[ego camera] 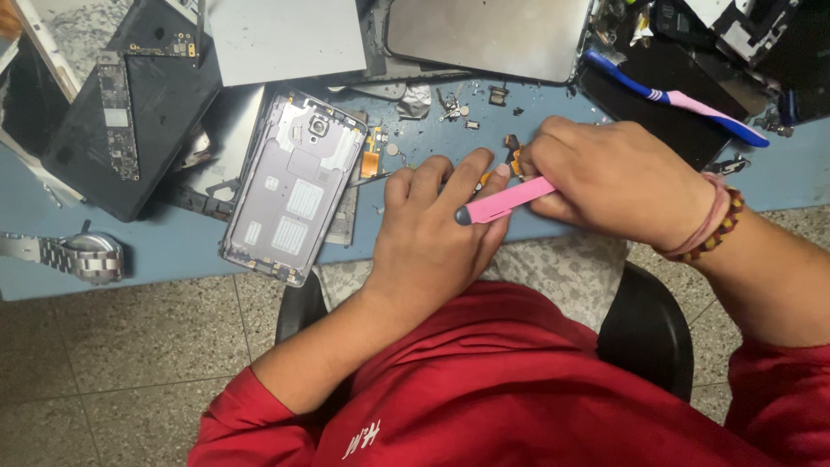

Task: The person disassembles a smartphone at a cluttered workbench. They pry the back cover off with a screwdriver, brush debris from the frame with a toothbrush, then use a utility knife to separate the display and cut the flex cable free from the phone body.

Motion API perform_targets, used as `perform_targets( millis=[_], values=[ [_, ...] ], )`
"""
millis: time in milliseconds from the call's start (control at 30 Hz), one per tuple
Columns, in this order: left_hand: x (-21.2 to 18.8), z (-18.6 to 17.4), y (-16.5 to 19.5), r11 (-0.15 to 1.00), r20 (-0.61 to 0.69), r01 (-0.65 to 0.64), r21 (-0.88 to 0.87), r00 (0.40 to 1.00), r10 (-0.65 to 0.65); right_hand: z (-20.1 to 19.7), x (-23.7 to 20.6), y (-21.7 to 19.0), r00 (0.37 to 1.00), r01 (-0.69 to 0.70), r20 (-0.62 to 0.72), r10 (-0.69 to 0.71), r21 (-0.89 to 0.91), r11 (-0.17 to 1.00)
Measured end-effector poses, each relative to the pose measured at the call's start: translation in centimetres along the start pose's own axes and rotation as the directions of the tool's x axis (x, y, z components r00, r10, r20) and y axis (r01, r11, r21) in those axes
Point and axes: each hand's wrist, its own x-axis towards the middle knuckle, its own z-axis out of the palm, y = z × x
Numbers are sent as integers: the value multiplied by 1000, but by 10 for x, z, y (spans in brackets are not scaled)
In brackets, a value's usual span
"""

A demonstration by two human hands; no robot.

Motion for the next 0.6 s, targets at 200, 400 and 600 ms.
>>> perform_targets(
  millis=[200,400,600],
  values=[
    [-1,0,0,1000,23,2,-17,1000,-1,1,-8,2,1000,-8,8,8,5,1000],
    [0,-2,0,1000,55,4,-28,999,-2,-1,-20,9,999,-35,-30,35,-6,999],
    [0,-1,0,1000,42,0,1,999,0,-16,-39,10,984,-126,-129,123,-18,992]
  ],
)
